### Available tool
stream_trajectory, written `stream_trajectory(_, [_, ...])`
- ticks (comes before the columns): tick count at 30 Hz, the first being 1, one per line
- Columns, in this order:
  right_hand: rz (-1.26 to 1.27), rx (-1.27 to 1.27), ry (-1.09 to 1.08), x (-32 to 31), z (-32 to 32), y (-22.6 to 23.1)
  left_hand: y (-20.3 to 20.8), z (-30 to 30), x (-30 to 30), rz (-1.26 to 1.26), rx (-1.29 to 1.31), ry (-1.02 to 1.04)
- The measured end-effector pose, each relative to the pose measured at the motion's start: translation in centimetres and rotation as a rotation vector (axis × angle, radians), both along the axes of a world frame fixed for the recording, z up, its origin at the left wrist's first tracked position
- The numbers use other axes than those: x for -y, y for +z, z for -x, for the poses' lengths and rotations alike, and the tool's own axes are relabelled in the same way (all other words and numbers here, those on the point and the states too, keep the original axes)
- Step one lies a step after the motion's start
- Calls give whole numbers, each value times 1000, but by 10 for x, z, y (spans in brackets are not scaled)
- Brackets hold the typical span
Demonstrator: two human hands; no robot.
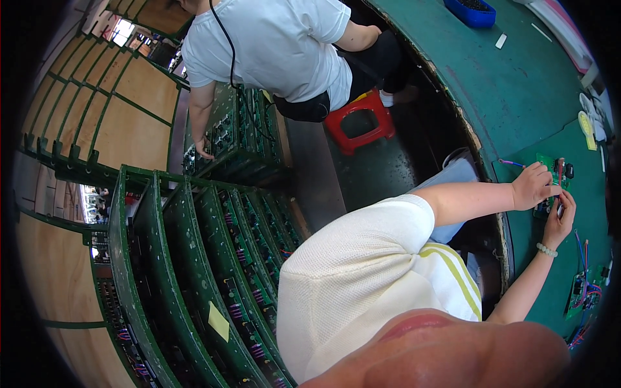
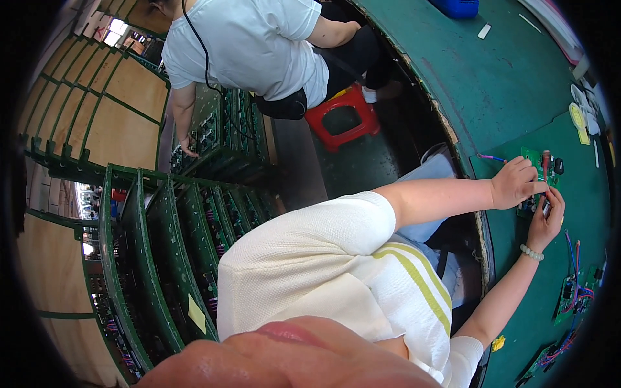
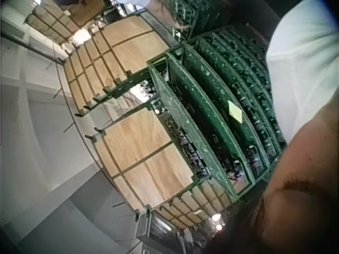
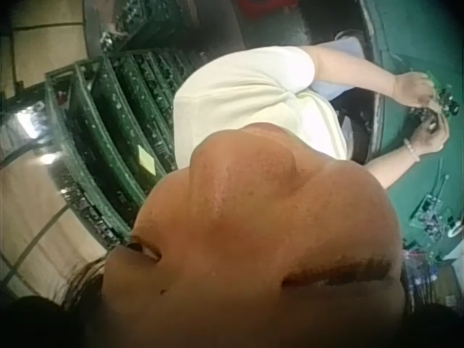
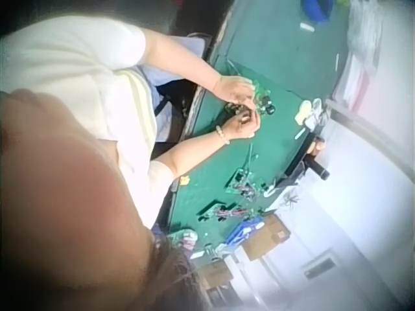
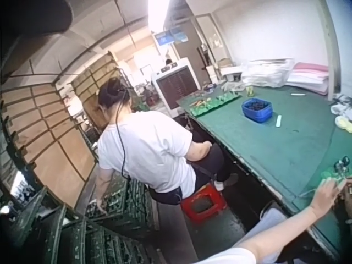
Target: The person assembles electronic components onto circuit boards by hand at a factory workstation, taking components from a plastic bin and a storage rack and using a blue tool.
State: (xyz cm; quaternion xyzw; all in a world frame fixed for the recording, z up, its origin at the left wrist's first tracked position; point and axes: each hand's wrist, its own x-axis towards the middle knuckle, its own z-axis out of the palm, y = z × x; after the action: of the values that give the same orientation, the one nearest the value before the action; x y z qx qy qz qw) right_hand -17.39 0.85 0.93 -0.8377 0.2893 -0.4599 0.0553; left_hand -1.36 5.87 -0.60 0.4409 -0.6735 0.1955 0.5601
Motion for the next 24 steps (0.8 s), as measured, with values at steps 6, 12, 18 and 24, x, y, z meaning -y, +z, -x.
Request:
stream_trajectory(6, [56, 26, -36, -5, -4, 6, -2, 3, 2, -75, -127, -55])
stream_trajectory(12, [88, -14, -106, 10, 9, -13, 1, 5, -2, -166, -103, 108])
stream_trajectory(18, [80, -85, -26, -1, 4, -3, -5, 2, 2, -496, -224, 65])
stream_trajectory(24, [-62, -195, 6, -9, -1, 4, -10, 1, 6, -625, -118, 129])
